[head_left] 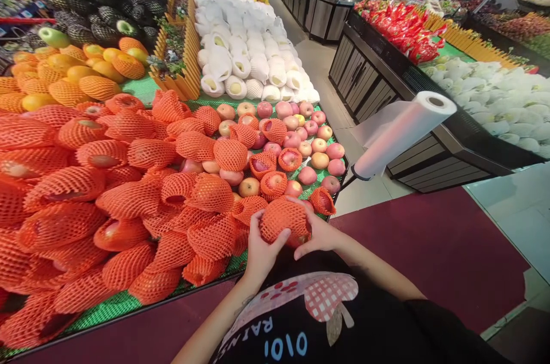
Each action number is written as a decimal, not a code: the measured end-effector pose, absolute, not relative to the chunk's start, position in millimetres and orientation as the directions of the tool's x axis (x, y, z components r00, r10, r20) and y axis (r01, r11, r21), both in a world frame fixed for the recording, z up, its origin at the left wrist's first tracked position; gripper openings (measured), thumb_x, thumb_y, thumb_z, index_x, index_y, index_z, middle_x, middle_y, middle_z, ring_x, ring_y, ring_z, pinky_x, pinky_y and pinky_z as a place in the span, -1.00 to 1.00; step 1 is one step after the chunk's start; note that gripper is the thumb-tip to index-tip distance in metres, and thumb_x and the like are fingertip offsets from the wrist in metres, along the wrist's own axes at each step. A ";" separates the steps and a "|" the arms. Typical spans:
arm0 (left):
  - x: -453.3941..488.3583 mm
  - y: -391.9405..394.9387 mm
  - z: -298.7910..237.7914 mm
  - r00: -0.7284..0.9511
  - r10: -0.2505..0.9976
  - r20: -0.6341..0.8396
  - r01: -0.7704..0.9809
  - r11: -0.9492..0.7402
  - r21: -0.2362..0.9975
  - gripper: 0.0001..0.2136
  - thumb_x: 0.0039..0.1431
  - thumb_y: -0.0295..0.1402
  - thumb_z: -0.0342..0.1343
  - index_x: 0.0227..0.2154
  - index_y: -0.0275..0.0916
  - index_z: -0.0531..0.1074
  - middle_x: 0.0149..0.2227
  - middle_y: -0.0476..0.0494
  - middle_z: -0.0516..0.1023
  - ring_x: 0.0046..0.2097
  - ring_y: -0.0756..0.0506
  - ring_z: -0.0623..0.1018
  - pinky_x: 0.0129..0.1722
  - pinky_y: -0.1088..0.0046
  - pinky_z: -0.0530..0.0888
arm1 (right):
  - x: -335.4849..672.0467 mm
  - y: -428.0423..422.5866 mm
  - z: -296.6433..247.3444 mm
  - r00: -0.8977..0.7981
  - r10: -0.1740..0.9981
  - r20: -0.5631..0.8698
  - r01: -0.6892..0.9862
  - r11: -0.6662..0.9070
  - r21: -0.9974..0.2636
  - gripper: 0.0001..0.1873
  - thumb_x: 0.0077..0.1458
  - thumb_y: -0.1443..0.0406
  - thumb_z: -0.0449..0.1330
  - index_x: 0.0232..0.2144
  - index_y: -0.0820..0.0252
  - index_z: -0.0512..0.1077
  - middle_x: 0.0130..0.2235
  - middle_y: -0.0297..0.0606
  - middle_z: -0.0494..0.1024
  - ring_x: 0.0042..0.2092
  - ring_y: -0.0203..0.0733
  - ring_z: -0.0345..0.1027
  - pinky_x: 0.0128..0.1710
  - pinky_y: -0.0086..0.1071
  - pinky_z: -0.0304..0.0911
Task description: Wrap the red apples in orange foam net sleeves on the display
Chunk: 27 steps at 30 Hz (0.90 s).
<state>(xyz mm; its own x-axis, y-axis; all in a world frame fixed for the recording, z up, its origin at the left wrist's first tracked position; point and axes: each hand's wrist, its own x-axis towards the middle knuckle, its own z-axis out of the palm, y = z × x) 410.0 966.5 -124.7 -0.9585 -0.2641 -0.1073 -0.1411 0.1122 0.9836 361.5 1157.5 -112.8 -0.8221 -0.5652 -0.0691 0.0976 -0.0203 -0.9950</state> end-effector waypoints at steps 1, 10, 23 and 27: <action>409.8 966.4 -121.1 -0.969 -0.230 -0.093 -0.138 0.185 0.973 -0.36 -0.04 -0.08 0.42 0.05 -0.16 0.28 0.05 -0.26 0.50 0.10 -0.32 0.55 0.16 -0.02 0.47 | 363.8 1152.5 -115.3 -0.839 -0.542 -0.057 0.134 -0.103 -0.986 0.30 -0.38 0.16 0.67 0.38 -0.01 0.18 0.38 -0.06 0.26 0.42 0.18 0.09 0.45 0.09 -0.06; 412.4 961.9 -102.9 -0.964 0.037 0.263 0.247 0.483 0.840 -0.87 0.40 -0.28 0.11 -0.29 -0.15 0.37 0.16 -0.28 0.46 0.18 -0.23 0.54 0.12 0.17 0.52 | 384.2 1138.5 -159.0 -0.807 -0.408 -0.427 0.591 -0.531 -0.608 -0.09 -0.29 -0.11 0.58 0.06 0.15 0.46 0.00 -0.06 0.64 0.07 0.15 0.52 0.10 0.01 0.45; 377.6 965.5 -110.4 -0.922 0.188 0.337 0.383 0.341 0.858 -0.89 0.35 -0.29 0.14 -0.30 -0.14 0.48 -0.07 -0.23 0.59 -0.02 -0.22 0.61 0.02 0.21 0.54 | 373.7 1145.5 -159.4 -0.749 -0.458 -0.478 0.657 -0.608 -0.446 -0.29 -0.15 -0.16 0.35 -0.02 0.07 0.45 -0.03 -0.13 0.64 0.03 0.16 0.49 0.06 0.06 0.43; 330.3 984.2 -118.6 -0.938 0.213 0.274 0.341 0.408 0.847 -0.74 0.46 -0.38 -0.20 -0.16 -0.18 0.41 -0.02 -0.29 0.53 0.03 -0.19 0.56 0.07 0.18 0.52 | 360.0 1172.5 -148.5 -0.822 -0.377 -0.426 0.561 -0.660 -0.500 -0.26 -0.15 -0.23 0.27 0.00 0.03 0.46 0.05 -0.16 0.59 0.11 0.14 0.41 -0.01 -0.07 0.42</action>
<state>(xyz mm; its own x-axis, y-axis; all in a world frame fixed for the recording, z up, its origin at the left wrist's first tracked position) 330.3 984.2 -118.6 -0.9377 0.2133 0.2743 0.3406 0.4081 0.8470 360.0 1172.5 -148.5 -0.8224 -0.3770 -0.4261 0.5613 -0.6599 -0.4995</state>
